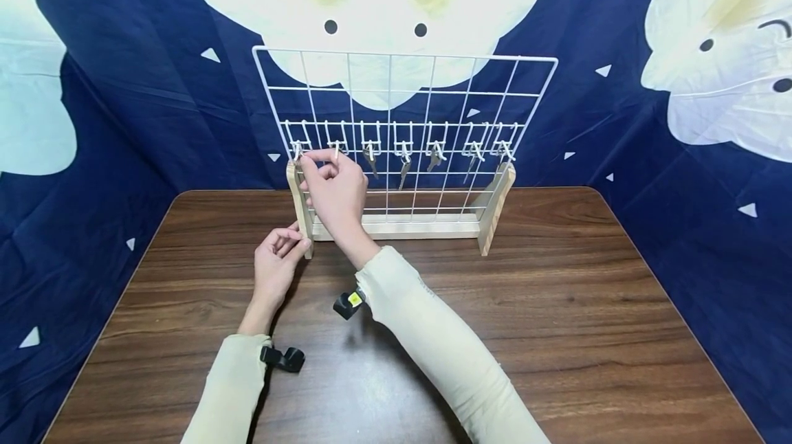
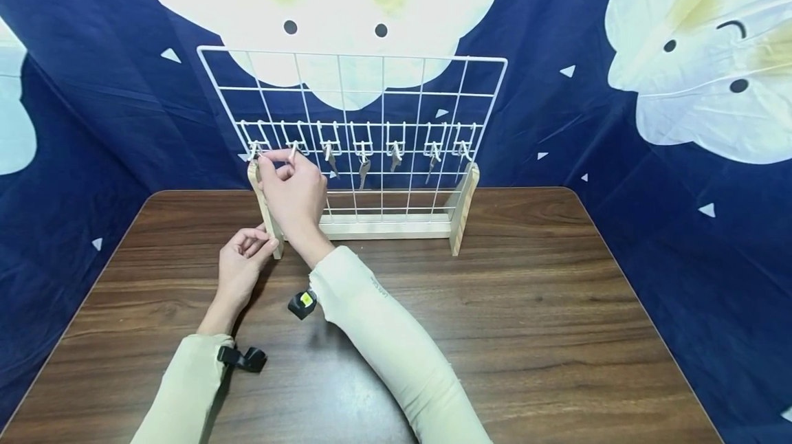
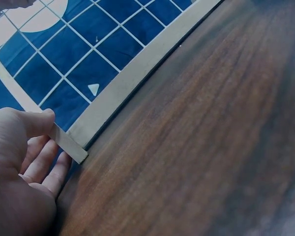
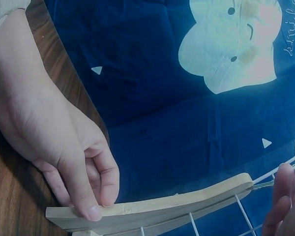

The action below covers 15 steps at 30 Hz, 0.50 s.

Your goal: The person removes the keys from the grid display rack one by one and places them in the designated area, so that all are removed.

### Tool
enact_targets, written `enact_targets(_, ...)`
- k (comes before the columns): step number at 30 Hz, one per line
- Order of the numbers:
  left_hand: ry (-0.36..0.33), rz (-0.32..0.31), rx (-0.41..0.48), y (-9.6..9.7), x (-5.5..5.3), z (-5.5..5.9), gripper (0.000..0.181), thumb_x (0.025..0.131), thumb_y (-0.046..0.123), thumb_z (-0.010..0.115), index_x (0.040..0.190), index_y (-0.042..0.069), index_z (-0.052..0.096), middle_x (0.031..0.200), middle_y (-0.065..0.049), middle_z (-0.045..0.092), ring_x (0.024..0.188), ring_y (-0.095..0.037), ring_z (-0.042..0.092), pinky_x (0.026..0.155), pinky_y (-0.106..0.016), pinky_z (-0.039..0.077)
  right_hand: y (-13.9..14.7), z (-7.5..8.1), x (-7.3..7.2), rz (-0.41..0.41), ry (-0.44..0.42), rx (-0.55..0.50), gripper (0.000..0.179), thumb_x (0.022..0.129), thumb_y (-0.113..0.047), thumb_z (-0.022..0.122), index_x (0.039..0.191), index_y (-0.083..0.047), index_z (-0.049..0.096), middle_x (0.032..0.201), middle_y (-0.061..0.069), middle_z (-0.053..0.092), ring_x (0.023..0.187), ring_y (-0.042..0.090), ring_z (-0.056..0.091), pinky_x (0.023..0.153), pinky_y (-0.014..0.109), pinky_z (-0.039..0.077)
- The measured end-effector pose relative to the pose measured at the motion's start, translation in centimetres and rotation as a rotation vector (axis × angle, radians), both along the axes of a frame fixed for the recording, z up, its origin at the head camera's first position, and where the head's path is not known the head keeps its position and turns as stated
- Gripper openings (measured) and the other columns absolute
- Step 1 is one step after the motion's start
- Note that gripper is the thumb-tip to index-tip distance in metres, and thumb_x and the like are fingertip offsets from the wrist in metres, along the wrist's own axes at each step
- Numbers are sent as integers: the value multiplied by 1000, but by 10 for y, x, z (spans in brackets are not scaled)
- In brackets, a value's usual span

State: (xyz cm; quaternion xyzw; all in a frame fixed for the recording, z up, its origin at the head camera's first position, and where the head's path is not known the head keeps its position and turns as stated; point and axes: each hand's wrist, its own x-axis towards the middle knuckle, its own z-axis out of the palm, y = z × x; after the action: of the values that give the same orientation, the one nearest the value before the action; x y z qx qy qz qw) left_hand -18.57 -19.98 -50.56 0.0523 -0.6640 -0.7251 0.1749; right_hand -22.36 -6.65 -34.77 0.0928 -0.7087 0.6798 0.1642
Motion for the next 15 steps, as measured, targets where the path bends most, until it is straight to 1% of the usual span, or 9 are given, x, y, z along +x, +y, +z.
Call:
enact_targets(4,5,3,-6,0,0,-1,20,100,-14,72,110,-23,57,116,22,76,115,2,73,98,-14,59,0,1,0,-10,-8,-11,13,105,-16,77,108,-5,83,65,6,75,50,30,71,44,24,56)
enact_targets(9,13,3,-3,0,0,-1,20,99,-15,72,109,-24,57,116,22,77,115,1,73,99,-14,59,1,0,1,-12,-18,-31,14,105,-16,77,108,-4,83,67,9,75,53,36,72,46,27,60)
enact_targets(11,14,-1,2,0,0,-1,20,99,-15,72,110,-24,57,116,22,77,115,1,73,99,-14,59,1,0,2,-14,-16,-38,14,105,-17,77,108,-4,82,67,8,75,50,30,71,46,28,60)
enact_targets(15,13,-4,11,-1,0,-1,21,99,-15,72,110,-24,56,117,22,77,114,0,73,98,-14,59,2,1,4,-8,-15,-62,14,106,-16,77,109,-3,81,68,8,75,45,9,63,46,28,61)
